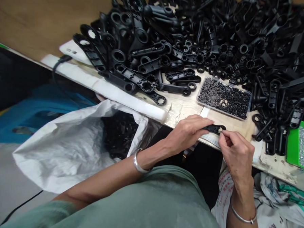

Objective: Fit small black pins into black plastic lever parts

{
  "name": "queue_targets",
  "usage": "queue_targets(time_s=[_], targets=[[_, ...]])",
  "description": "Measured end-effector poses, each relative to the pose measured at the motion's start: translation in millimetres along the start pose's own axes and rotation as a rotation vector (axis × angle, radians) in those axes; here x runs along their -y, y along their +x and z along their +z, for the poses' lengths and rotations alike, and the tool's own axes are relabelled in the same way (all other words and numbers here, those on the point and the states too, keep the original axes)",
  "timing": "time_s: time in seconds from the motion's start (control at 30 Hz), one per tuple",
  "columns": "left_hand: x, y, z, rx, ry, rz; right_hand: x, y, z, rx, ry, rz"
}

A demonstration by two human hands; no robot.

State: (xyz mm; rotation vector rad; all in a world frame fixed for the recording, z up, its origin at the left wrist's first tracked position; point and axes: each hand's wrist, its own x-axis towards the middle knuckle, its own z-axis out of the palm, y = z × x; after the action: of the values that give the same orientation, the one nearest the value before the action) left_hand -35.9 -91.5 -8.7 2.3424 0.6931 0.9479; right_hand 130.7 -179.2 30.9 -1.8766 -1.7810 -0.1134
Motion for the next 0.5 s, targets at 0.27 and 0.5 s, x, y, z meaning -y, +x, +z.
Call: queue_targets(time_s=[0.27, 0.5], targets=[[-1, -2, 3.1, -0.052, -0.067, 0.028, 7, 0, 3, 0.035, -0.181, -0.104], [1, -2, 7.1, -0.054, -0.099, 0.013, 11, 8, -3, 0.186, -0.128, 0.057]])
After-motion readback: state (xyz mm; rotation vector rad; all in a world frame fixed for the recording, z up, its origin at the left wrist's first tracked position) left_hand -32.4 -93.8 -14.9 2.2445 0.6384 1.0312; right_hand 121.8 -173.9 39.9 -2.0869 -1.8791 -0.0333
